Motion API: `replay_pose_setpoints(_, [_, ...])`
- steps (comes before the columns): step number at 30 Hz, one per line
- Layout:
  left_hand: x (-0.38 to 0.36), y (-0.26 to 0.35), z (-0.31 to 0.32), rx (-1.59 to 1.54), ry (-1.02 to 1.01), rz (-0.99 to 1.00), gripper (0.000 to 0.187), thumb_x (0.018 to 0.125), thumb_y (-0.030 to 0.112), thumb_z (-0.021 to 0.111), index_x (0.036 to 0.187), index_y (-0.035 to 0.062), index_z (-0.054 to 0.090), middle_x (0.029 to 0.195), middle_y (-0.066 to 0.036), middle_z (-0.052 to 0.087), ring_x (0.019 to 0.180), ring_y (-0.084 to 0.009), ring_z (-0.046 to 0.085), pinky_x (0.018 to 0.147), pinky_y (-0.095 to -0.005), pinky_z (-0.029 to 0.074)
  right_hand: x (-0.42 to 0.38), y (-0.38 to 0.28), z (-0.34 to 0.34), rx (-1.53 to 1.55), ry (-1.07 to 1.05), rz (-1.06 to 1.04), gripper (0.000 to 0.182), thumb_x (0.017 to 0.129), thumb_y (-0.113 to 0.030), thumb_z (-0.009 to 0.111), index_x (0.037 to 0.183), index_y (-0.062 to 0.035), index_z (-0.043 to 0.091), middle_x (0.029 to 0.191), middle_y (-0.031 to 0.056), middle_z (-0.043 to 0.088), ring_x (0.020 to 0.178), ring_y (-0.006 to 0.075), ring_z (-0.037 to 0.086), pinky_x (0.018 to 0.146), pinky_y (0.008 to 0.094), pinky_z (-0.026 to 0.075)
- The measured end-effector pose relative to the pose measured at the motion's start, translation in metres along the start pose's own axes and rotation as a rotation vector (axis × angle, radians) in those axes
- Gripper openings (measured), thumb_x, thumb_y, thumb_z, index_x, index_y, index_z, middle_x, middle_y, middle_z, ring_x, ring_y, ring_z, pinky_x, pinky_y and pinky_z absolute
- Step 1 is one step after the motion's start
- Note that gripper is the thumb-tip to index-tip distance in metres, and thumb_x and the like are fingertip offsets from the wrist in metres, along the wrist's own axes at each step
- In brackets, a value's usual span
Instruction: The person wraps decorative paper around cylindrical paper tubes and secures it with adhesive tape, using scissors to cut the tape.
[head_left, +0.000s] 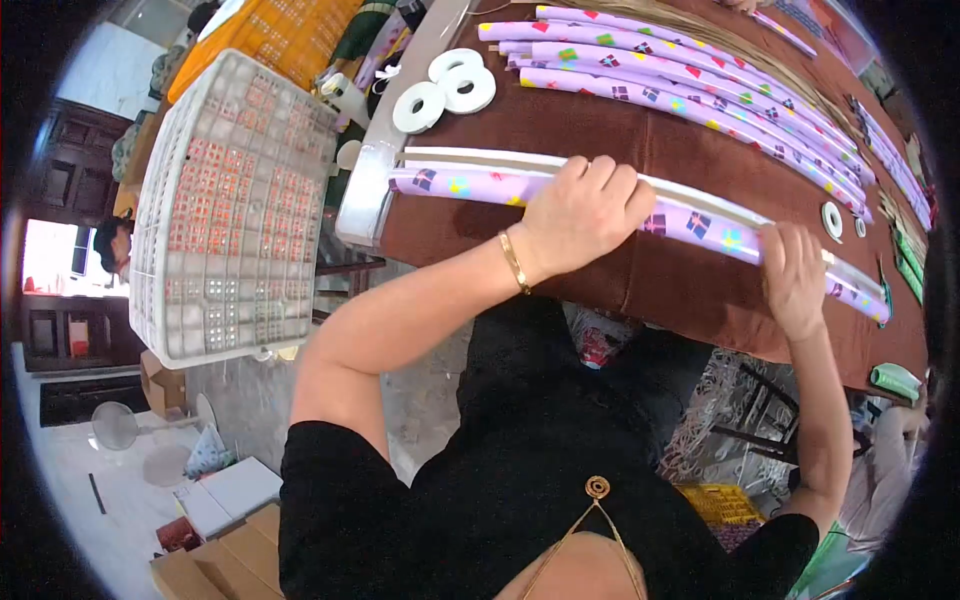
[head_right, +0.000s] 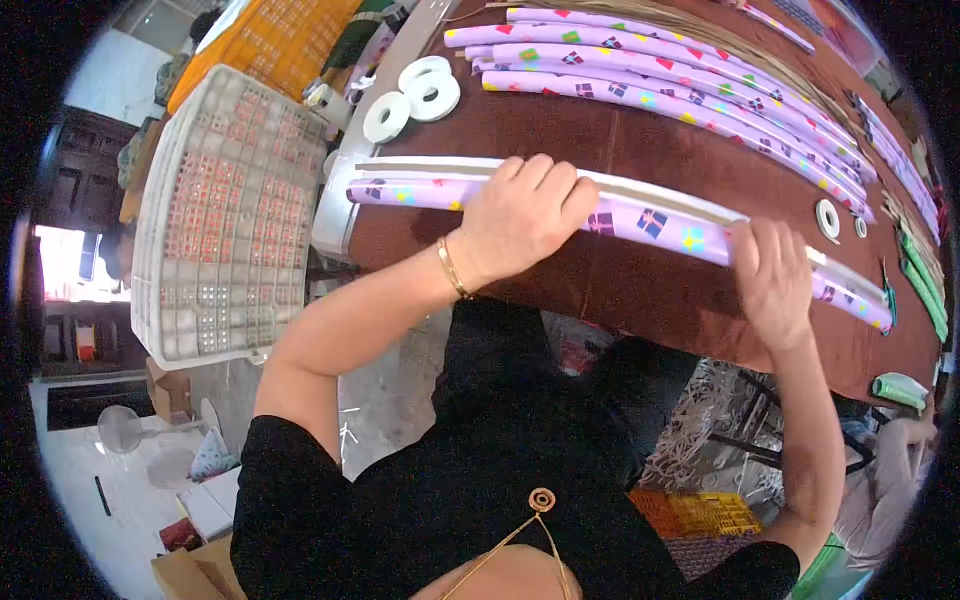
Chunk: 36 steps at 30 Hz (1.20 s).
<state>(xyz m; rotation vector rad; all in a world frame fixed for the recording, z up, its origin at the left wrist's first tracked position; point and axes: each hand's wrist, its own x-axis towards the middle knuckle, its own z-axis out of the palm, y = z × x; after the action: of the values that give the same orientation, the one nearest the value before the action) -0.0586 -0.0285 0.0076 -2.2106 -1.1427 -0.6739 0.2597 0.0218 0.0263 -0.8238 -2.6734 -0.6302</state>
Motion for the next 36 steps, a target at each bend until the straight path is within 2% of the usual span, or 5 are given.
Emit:
replay_pose_setpoints(2, [-0.013,0.01,0.003,-0.068,-0.043,-0.025,0.012,0.078,0.018,0.061,0.085,0.0109,0.054,0.074,-0.001,0.047,0.069,-0.0172,0.05,0.059,-0.0309,0.038,-0.003,-0.015,0.004,0.003,0.012,-0.026,0.027,0.083,-0.009,0.059,0.109,-0.0025,0.053,0.097,0.0126,0.055,0.084,0.0289,0.056,0.072,0.0412,0.045])
replay_pose_setpoints(9, [-0.033,0.031,0.005,-0.171,-0.144,-0.137,0.024,0.077,0.029,0.067,0.086,0.0097,0.056,0.076,-0.002,0.048,0.071,-0.0191,0.051,0.062,-0.0321,0.038,-0.022,-0.04,0.015,0.211,-0.156,0.122,0.061,0.073,-0.017,0.073,0.129,-0.0056,0.052,0.102,0.0118,0.053,0.093,0.0305,0.054,0.082,0.0426,0.042])
replay_pose_setpoints(13, [-0.039,0.039,0.006,-0.31,-0.24,-0.218,0.04,0.073,0.041,0.074,0.088,0.0092,0.057,0.08,-0.004,0.051,0.077,-0.0214,0.052,0.066,-0.0345,0.039,-0.025,-0.045,0.015,0.266,-0.249,0.155,0.056,0.078,-0.019,0.069,0.129,-0.0042,0.051,0.107,0.0143,0.054,0.097,0.0341,0.053,0.086,0.0457,0.042])
replay_pose_setpoints(23, [-0.068,0.035,-0.006,-0.382,-0.197,-0.24,0.047,0.071,0.033,0.077,0.108,0.008,0.063,0.1,-0.006,0.06,0.094,-0.0232,0.058,0.083,-0.038,0.045,-0.022,-0.058,0.005,0.324,-0.259,0.267,0.061,0.075,-0.011,0.07,0.134,-0.0074,0.053,0.109,0.0142,0.052,0.102,0.034,0.051,0.092,0.0462,0.039])
replay_pose_setpoints(36, [-0.16,-0.043,-0.053,-0.069,-0.254,-0.467,0.045,0.091,0.044,0.06,0.12,0.0097,0.065,0.112,-0.007,0.058,0.104,-0.0283,0.054,0.092,-0.0443,0.04,-0.028,-0.055,0.013,0.297,-0.266,0.288,0.061,0.079,-0.023,0.068,0.137,-0.0089,0.053,0.108,0.0145,0.052,0.101,0.0337,0.05,0.092,0.0458,0.039])
